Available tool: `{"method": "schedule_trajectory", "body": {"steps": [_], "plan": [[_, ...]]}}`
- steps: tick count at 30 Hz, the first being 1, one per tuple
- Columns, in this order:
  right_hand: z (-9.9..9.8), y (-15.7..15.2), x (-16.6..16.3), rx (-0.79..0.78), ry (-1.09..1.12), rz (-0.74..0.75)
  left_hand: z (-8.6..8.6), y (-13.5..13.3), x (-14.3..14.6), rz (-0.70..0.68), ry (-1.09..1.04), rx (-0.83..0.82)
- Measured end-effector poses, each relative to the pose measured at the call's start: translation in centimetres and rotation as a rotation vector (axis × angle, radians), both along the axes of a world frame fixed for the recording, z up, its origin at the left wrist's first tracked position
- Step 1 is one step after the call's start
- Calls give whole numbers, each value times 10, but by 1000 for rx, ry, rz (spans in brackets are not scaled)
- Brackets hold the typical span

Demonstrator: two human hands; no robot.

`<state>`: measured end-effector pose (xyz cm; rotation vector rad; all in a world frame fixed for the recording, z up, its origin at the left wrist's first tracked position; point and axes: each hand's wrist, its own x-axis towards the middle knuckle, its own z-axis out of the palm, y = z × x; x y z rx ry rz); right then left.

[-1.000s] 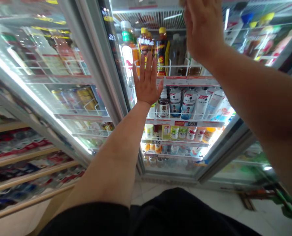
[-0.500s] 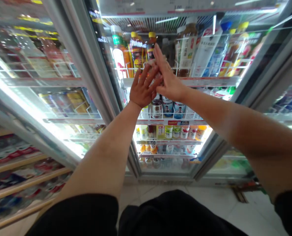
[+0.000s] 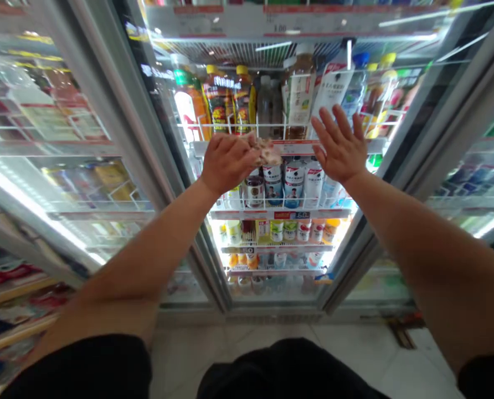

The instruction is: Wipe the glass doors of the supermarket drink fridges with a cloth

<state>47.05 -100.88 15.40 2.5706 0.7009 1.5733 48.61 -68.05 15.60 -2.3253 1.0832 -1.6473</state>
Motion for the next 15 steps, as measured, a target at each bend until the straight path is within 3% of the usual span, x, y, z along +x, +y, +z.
{"method": "schedule_trajectory", "body": {"steps": [3,5,8,12,15], "plan": [[-1,2,3,39,-37,-26,43,-20,-4,68,-98,-157],[-1,1,6,97,-71,-62,61,-37,-4,78,-142,-320],[-1,0,9,134,-62,-82,54,-59,-4,19,-114,-386],[-2,1,7,171,-27,-72,30,-71,-2,-93,25,-109],[-1,2,2,164,-13,-45,46,-67,6,-93,4,21]]}}
